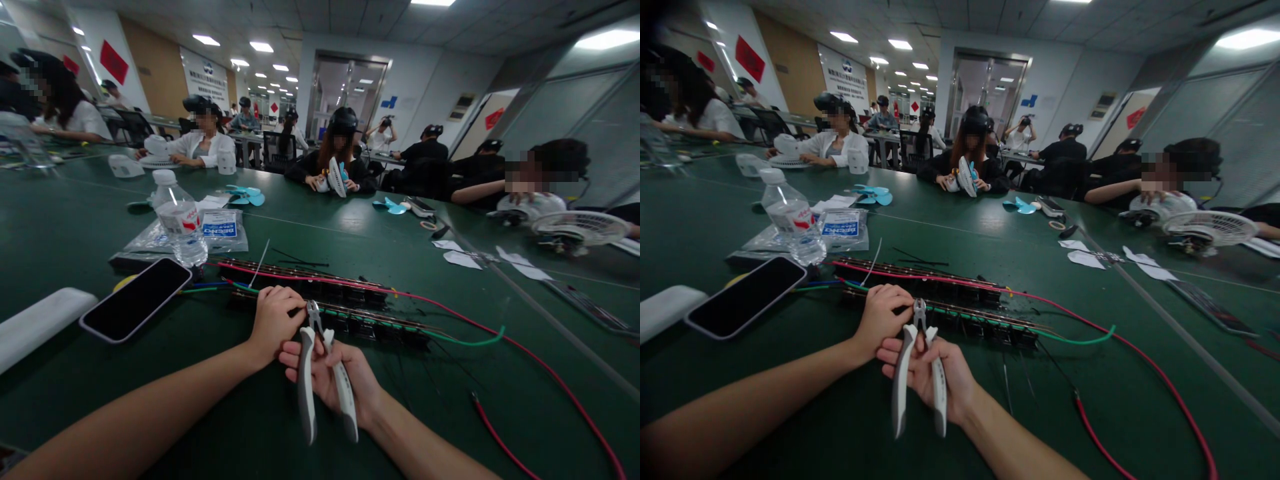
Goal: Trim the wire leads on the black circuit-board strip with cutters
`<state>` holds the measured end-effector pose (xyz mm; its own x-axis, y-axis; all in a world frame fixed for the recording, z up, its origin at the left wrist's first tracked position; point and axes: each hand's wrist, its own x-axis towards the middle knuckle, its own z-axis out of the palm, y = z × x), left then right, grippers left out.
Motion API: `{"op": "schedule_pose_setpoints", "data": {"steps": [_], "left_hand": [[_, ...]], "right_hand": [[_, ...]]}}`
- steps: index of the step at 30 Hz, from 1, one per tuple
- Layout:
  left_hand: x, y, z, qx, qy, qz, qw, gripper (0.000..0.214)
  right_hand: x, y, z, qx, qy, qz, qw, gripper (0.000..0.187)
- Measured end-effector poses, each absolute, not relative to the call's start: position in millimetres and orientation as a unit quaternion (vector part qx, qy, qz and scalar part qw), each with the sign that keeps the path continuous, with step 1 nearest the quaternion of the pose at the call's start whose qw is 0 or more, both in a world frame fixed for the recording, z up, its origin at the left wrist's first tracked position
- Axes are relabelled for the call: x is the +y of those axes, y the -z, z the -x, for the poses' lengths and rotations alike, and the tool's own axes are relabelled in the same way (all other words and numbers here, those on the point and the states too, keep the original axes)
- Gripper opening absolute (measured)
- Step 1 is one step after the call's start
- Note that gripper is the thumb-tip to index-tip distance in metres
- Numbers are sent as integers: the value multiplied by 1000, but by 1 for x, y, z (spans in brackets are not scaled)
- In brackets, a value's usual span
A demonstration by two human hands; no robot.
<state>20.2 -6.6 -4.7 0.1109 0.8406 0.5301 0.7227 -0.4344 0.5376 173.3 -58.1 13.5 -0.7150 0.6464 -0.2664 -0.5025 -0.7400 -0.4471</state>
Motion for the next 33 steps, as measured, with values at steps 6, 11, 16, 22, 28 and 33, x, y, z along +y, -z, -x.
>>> {"op": "schedule_pose_setpoints", "data": {"steps": [6,11,16,22,28,33], "left_hand": [[-7,3,-21,529,-411,-739,75,11],[-8,3,-21,530,-408,-739,83,10],[-11,0,-22,534,-423,-727,93,10],[-12,-1,-23,533,-425,-726,95,10],[-12,-1,-24,531,-428,-725,94,10],[-12,0,-24,528,-429,-727,92,10]], "right_hand": [[-58,-10,-172,-186,-902,213,328,18],[-58,-9,-173,-197,-900,210,327,15],[-58,-9,-172,-203,-898,199,336,12],[-57,-9,-171,-196,-907,185,325,13],[-57,-9,-170,-186,-911,178,323,14],[-58,-7,-170,-183,-908,189,327,15]]}}
